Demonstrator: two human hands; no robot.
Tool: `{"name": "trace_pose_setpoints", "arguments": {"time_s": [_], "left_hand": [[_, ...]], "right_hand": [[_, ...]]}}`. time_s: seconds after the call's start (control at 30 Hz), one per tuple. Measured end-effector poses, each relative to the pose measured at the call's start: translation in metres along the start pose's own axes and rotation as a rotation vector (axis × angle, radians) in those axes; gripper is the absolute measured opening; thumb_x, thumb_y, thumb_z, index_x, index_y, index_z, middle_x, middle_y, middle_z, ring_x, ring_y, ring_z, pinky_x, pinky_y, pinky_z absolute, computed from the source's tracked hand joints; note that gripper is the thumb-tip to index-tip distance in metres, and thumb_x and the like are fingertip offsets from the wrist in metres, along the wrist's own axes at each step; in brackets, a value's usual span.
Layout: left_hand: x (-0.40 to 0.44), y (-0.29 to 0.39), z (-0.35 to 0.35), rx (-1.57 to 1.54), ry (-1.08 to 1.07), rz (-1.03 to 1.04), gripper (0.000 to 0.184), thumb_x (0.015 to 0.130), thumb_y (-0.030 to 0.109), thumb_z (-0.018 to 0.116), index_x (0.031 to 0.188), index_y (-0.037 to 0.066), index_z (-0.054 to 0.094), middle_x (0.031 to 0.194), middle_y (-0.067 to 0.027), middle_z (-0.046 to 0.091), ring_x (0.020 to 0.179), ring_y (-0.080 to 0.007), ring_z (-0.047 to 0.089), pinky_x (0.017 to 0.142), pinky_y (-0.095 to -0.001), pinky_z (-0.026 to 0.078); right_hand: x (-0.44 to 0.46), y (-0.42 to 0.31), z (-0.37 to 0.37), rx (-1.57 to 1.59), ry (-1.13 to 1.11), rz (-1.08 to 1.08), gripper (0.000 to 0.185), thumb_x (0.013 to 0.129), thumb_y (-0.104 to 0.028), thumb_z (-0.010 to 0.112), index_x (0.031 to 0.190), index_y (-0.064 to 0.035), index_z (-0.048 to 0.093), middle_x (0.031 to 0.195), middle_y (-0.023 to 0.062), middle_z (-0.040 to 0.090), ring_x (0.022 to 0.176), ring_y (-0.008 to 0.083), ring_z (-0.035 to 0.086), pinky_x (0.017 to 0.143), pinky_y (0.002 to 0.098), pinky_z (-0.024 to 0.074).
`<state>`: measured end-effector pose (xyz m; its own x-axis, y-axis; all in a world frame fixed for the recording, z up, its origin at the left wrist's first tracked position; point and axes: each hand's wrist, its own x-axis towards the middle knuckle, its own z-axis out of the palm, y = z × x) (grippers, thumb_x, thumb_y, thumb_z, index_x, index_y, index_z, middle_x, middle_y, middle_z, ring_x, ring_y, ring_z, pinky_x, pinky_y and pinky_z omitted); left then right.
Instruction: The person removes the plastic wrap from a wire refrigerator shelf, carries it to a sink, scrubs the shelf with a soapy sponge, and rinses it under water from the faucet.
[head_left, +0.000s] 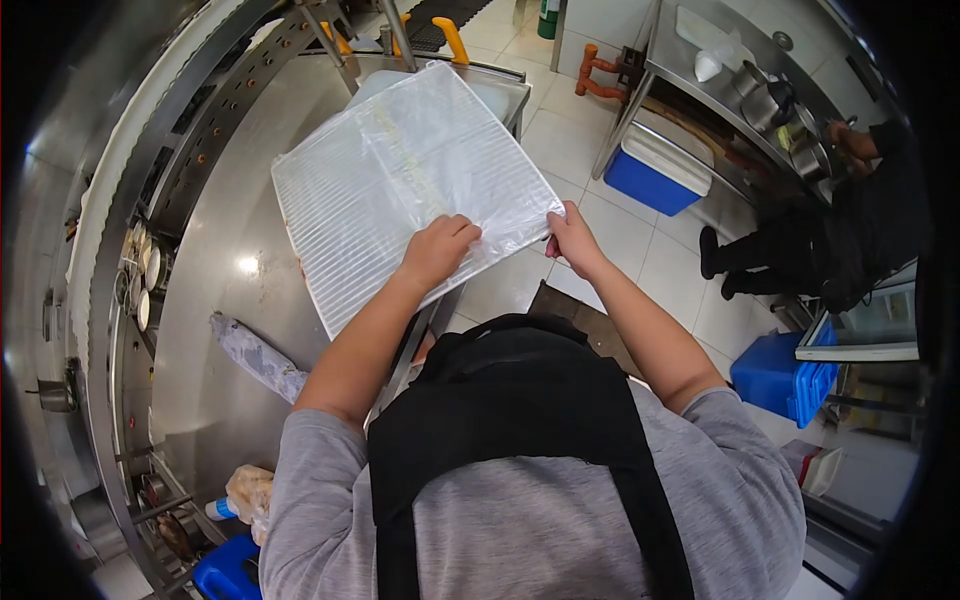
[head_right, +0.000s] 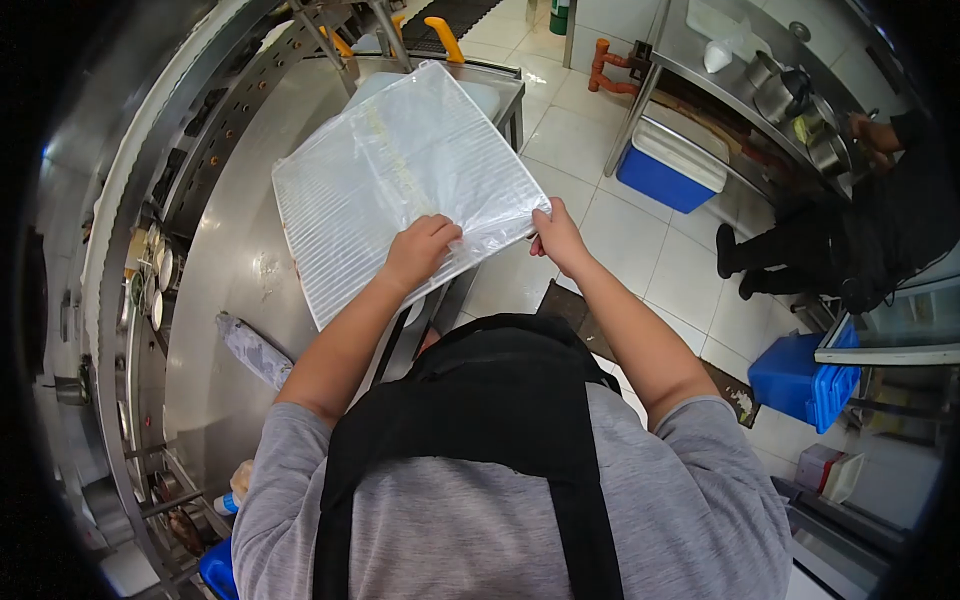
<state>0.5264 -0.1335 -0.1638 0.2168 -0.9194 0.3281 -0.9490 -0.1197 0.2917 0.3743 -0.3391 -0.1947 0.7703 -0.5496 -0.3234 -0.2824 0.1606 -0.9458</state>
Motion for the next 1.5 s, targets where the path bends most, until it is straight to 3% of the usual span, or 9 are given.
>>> {"name": "trace_pose_setpoints", "arguments": {"time_s": [0.1, 0.27, 0.5, 0.8, 1.1, 1.3, 1.4, 1.47, 1.5], "left_hand": [[-0.004, -0.005, 0.004, -0.18, 0.086, -0.067, 0.025, 0.072, 0.006, 0.062, 0.096, 0.011, 0.056, 0.089, -0.006, 0.057, 0.086, -0.0276, 0.057, 0.071, -0.0379, 0.048], [0.007, 0.008, -0.058, -0.145, -0.078, -0.333, 0.017, 0.073, 0.004, 0.062, 0.09, 0.006, 0.058, 0.089, -0.0131, 0.059, 0.086, -0.0345, 0.058, 0.073, -0.0418, 0.047], [-0.004, -0.043, -0.079, 0.196, -0.215, -0.463, 0.01, 0.074, 0.006, 0.058, 0.082, 0.001, 0.062, 0.085, -0.021, 0.063, 0.082, -0.0386, 0.061, 0.073, -0.0455, 0.049], [-0.045, -0.111, -0.203, 0.423, 0.316, -0.744, 0.01, 0.075, 0.009, 0.059, 0.082, 0.002, 0.061, 0.08, -0.021, 0.062, 0.079, -0.0395, 0.06, 0.069, -0.0441, 0.047], [-0.116, -0.121, -0.19, 0.462, 0.068, -1.134, 0.02, 0.075, 0.018, 0.061, 0.09, 0.004, 0.06, 0.099, -0.0169, 0.063, 0.091, -0.033, 0.06, 0.078, -0.0467, 0.046], [-0.022, -0.064, -0.125, 0.509, -0.246, -0.891, 0.089, 0.076, 0.037, 0.062, 0.147, 0.01, 0.014, 0.139, -0.0129, 0.039, 0.133, -0.028, 0.031, 0.108, -0.056, 0.019], [-0.001, -0.096, -0.076, 0.6, -0.163, -0.856, 0.072, 0.081, 0.041, 0.059, 0.139, 0.008, 0.031, 0.13, -0.0144, 0.049, 0.123, -0.0296, 0.045, 0.101, -0.0517, 0.034], [0.008, -0.113, -0.067, 0.416, -0.259, -1.011, 0.053, 0.086, 0.042, 0.055, 0.122, 0.006, 0.043, 0.108, -0.0144, 0.063, 0.102, -0.0314, 0.06, 0.083, -0.0457, 0.047], [0.007, -0.118, -0.066, 0.467, -0.12, -0.927, 0.036, 0.086, 0.041, 0.055, 0.103, 0.009, 0.051, 0.088, -0.0125, 0.068, 0.082, -0.0334, 0.065, 0.067, -0.0447, 0.05]], "right_hand": [[0.001, 0.005, -0.002, -0.021, -0.04, 0.055, 0.034, 0.091, -0.017, 0.044, 0.118, 0.0024, 0.038, 0.086, 0.0153, 0.056, 0.061, 0.0174, 0.059, 0.052, 0.0304, 0.0472], [-0.02, -0.03, 0.023, -0.934, 0.379, -0.646, 0.05, 0.082, -0.021, 0.061, 0.125, -0.0038, 0.043, 0.126, 0.0139, 0.048, 0.117, 0.0292, 0.044, 0.095, 0.0462, 0.0351], [-0.037, -0.022, 0.09, -1.251, -0.118, -1.025, 0.058, 0.082, -0.028, 0.061, 0.135, -0.0195, 0.04, 0.138, 0.0113, 0.041, 0.126, 0.0319, 0.039, 0.096, 0.0509, 0.0341], [-0.03, 0.0, 0.072, -1.369, -0.191, -1.105, 0.049, 0.088, -0.015, 0.046, 0.135, -0.0277, 0.041, 0.141, 0.0059, 0.04, 0.126, 0.0341, 0.041, 0.095, 0.0462, 0.0371], [-0.059, 0.0, 0.035, -1.445, -0.189, -1.161, 0.05, 0.085, -0.013, 0.048, 0.131, -0.0334, 0.046, 0.138, 0.0016, 0.044, 0.121, 0.0341, 0.046, 0.09, 0.0415, 0.0409], [-0.049, -0.038, 0.039, -1.231, -0.398, -0.875, 0.051, 0.079, -0.031, 0.064, 0.128, -0.0276, 0.051, 0.136, 0.0028, 0.045, 0.121, 0.0304, 0.042, 0.091, 0.0485, 0.038], [-0.017, -0.035, 0.05, -1.03, -0.06, -0.843, 0.062, 0.077, -0.045, 0.067, 0.129, -0.0173, 0.05, 0.128, 0.0103, 0.052, 0.114, 0.0321, 0.049, 0.089, 0.0477, 0.0415], [0.007, -0.029, 0.056, -0.658, 0.035, -0.111, 0.061, 0.081, -0.044, 0.064, 0.127, -0.0067, 0.049, 0.112, 0.0185, 0.06, 0.099, 0.0358, 0.058, 0.085, 0.0415, 0.0461], [0.022, -0.012, 0.05, -0.59, -0.111, -0.115, 0.052, 0.086, -0.04, 0.06, 0.118, 0.0012, 0.053, 0.098, 0.0227, 0.064, 0.086, 0.0359, 0.063, 0.079, 0.0367, 0.0482]]}}
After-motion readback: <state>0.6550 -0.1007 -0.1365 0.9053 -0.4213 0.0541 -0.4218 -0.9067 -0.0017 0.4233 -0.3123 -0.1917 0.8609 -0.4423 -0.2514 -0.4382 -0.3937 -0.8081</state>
